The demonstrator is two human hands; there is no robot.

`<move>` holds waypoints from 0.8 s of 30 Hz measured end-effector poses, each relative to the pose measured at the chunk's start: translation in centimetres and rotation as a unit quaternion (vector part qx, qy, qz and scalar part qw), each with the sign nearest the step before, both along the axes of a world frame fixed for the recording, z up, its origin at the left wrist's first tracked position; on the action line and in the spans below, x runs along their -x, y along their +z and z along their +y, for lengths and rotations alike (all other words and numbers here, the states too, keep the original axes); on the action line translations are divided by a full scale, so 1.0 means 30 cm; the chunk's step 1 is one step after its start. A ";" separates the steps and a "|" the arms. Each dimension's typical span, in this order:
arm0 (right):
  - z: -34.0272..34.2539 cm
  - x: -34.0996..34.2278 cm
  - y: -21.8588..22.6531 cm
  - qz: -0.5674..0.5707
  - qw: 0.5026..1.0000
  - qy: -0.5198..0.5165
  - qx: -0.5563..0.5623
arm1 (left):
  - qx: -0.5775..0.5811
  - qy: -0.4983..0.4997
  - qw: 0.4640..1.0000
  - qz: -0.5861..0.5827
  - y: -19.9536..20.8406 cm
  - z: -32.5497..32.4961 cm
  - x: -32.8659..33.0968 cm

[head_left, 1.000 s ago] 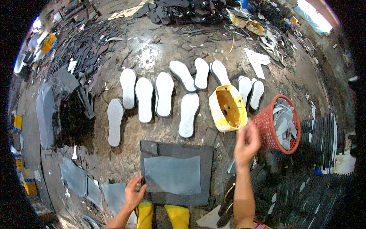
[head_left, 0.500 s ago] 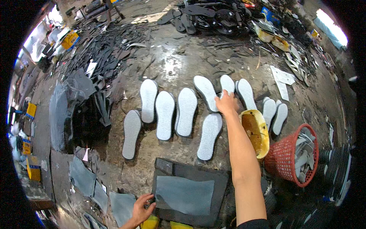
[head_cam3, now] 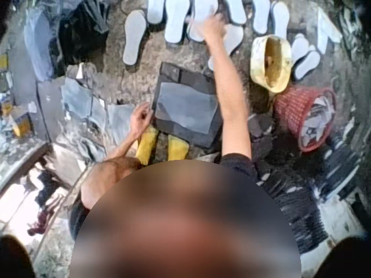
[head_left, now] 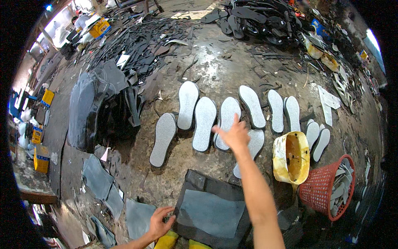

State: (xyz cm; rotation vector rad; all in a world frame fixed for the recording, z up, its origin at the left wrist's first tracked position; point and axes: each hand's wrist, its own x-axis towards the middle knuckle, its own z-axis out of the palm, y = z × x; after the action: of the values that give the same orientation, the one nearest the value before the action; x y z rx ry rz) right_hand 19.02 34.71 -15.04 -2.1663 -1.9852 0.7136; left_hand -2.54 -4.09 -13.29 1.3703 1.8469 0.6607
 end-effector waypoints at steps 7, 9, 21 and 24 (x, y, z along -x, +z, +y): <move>-0.094 0.031 0.031 -0.003 0.999 0.000 0.043 | -0.257 -0.115 0.958 0.058 0.013 0.583 -0.042; -0.066 0.008 0.052 -0.040 0.997 0.028 0.059 | -0.283 -0.187 0.938 0.071 -0.014 0.783 -0.110; 0.119 -0.126 0.148 0.020 0.983 0.097 0.155 | -0.234 -0.326 0.873 0.276 -0.136 0.978 -0.284; 0.138 -0.152 0.284 0.098 0.981 0.125 0.107 | -0.259 -0.291 0.882 0.265 -0.193 0.964 -0.295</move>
State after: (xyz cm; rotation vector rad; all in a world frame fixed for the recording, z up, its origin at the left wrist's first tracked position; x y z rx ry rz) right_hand 23.59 38.85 -6.50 -1.8749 -2.1823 1.1777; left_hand 6.30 24.84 -19.07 2.5349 1.5328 0.4986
